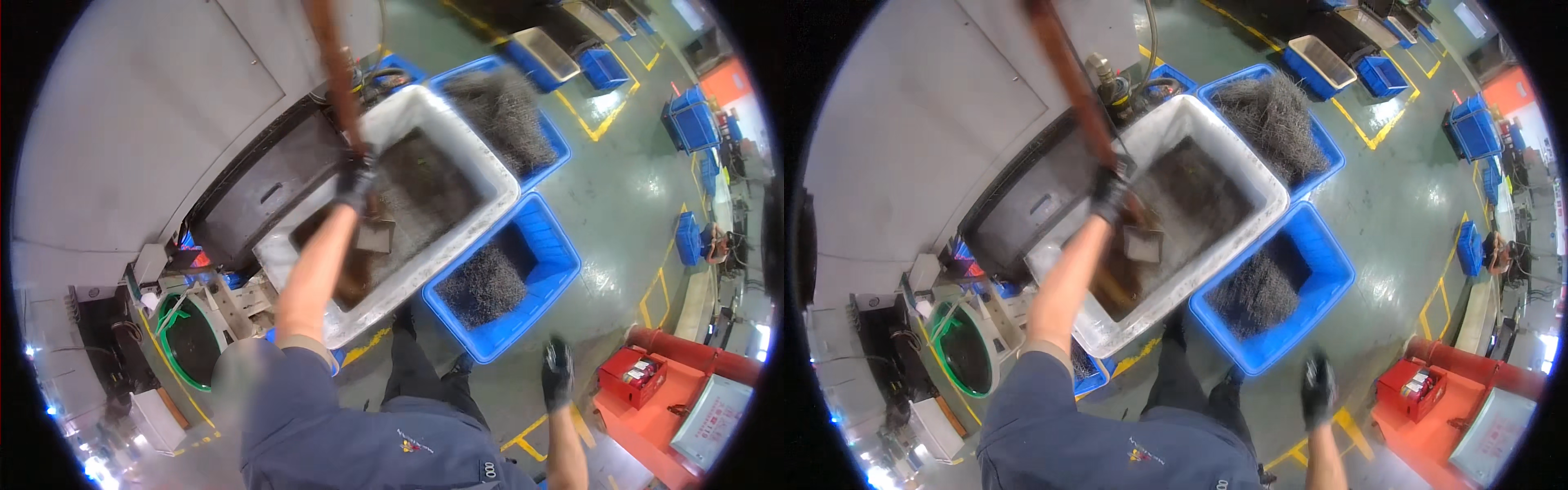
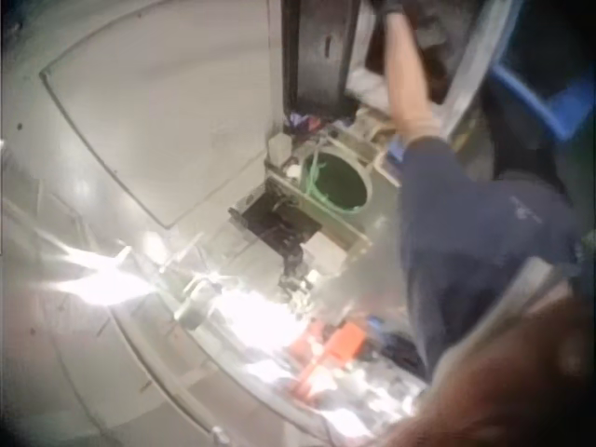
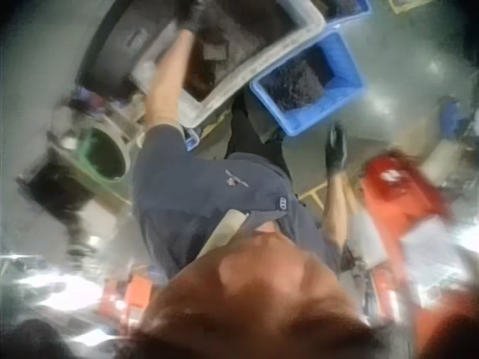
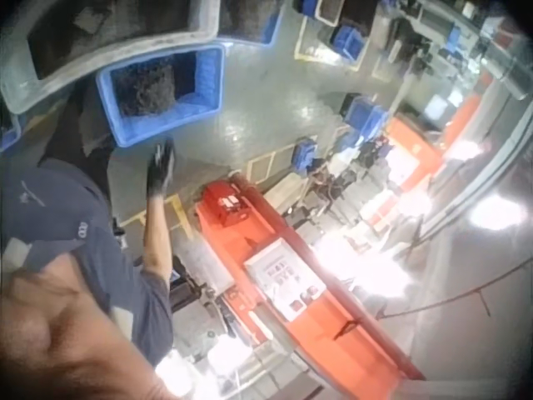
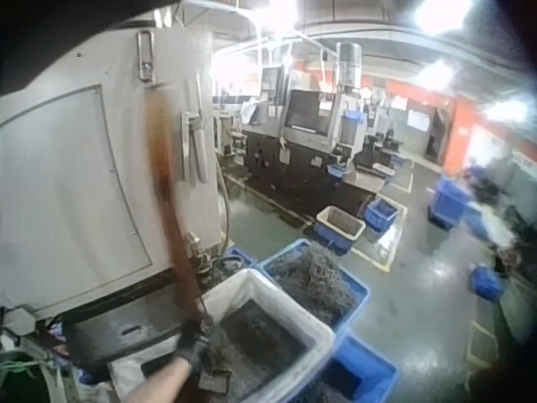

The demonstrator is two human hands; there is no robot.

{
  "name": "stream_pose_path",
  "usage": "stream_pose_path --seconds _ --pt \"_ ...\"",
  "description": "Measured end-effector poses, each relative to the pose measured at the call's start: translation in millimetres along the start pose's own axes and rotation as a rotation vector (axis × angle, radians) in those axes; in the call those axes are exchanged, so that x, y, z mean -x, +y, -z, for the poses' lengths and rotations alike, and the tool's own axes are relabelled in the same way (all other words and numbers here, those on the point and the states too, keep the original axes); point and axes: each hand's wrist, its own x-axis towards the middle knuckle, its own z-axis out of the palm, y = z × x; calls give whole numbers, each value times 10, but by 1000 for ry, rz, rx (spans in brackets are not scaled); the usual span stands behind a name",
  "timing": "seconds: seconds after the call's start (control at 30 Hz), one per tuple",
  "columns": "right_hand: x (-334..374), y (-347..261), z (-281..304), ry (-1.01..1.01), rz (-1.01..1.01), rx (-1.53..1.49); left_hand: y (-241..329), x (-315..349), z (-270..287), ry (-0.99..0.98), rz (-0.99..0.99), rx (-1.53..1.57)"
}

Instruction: Stirring and scraping small metal parts inside a large bin of liquid using a long-handled tool.

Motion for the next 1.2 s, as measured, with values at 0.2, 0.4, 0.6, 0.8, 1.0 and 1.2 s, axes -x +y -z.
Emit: stream_pose_path --seconds 0.2,0.4,0.6,0.8,1.0,1.2 --pt "-702 -2672 -734 -427 1162 757 2496 1398 -468 -71 -110 1313" --pt "-653 -2045 -128 -617 319 1586 3278 2182 -293 -204 -167 1179" --pt "-278 -1456 514 -517 239 1444 3550 2626 -331 -275 -530 684" --pt "567 -936 1169 -514 42 1232 3073 3206 166 -96 -311 1065" --pt "1367 -529 1353 -558 -304 963 2239 3841 -491 -745 -721 19" --pt "1773 -189 1481 -559 -200 923 2890 3886 -933 295 -2120 -2297"
